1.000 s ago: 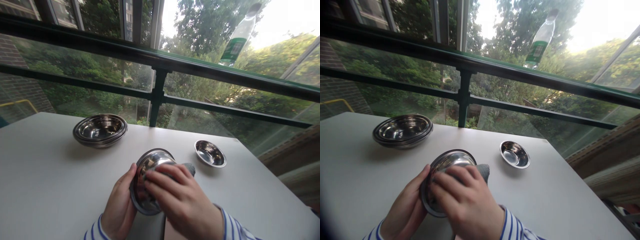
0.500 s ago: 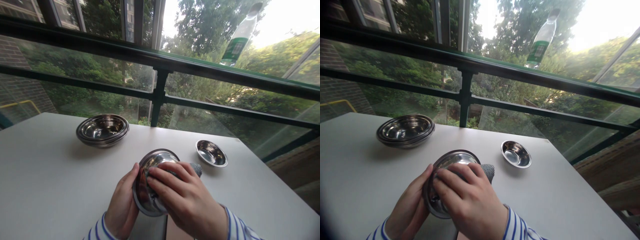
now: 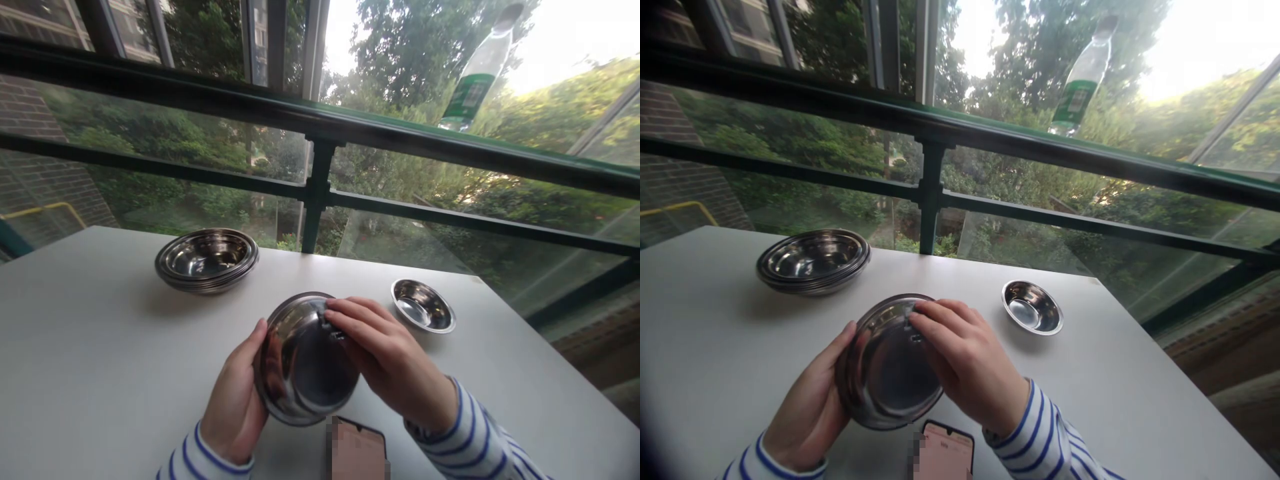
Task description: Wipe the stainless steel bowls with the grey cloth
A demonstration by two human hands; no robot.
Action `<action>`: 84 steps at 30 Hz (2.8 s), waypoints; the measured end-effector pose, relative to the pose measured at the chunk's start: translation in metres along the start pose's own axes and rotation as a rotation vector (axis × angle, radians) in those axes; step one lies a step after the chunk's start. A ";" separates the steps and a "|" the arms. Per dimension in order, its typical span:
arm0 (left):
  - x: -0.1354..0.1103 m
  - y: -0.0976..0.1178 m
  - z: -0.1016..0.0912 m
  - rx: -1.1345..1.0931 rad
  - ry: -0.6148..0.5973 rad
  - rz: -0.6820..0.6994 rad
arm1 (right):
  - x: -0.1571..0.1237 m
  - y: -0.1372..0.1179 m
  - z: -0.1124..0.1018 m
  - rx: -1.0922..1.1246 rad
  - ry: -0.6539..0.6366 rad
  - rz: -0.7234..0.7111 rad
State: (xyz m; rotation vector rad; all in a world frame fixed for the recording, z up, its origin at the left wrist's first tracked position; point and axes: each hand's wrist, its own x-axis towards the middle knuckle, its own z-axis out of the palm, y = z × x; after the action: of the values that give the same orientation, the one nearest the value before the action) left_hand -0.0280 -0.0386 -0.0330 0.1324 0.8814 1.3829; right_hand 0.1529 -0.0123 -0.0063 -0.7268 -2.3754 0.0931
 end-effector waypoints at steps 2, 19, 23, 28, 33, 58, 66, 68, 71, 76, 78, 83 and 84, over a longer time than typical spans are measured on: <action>0.001 0.002 -0.001 -0.028 0.023 0.024 | 0.000 0.002 -0.001 0.052 0.017 0.021; 0.007 0.002 -0.005 -0.079 0.055 -0.015 | -0.001 0.004 -0.003 0.125 0.041 0.024; 0.006 0.005 -0.006 -0.101 0.071 -0.014 | -0.003 0.004 -0.002 0.101 0.036 -0.013; 0.004 0.006 -0.005 -0.151 0.106 -0.029 | -0.004 0.003 -0.004 0.102 0.049 -0.003; 0.005 0.005 -0.005 -0.113 0.048 -0.041 | -0.003 0.002 -0.005 0.072 -0.012 -0.057; 0.007 0.012 -0.004 -0.091 0.087 0.055 | -0.010 -0.007 0.005 -0.079 0.083 -0.061; 0.007 0.012 -0.005 -0.085 0.078 0.027 | -0.015 -0.015 0.012 -0.155 0.007 -0.244; 0.008 0.012 -0.005 -0.112 0.085 0.037 | -0.015 -0.012 0.012 -0.175 0.012 -0.186; 0.009 0.009 -0.006 -0.129 0.103 0.025 | -0.013 -0.013 0.013 -0.183 0.026 -0.137; 0.010 0.007 -0.008 -0.127 0.096 -0.012 | -0.011 -0.023 0.018 -0.215 0.006 -0.285; 0.009 0.007 -0.006 -0.126 0.093 0.009 | -0.011 -0.022 0.018 -0.233 0.005 -0.268; 0.010 0.005 -0.006 -0.129 0.152 -0.009 | -0.010 -0.021 0.017 -0.270 0.023 -0.298; 0.010 0.005 -0.007 -0.132 0.160 -0.013 | -0.010 -0.022 0.018 -0.270 0.017 -0.320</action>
State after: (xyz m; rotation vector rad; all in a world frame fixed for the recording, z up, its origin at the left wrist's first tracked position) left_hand -0.0370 -0.0313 -0.0393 -0.0859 0.9179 1.4493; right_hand 0.1385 -0.0341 -0.0209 -0.4544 -2.4823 -0.3727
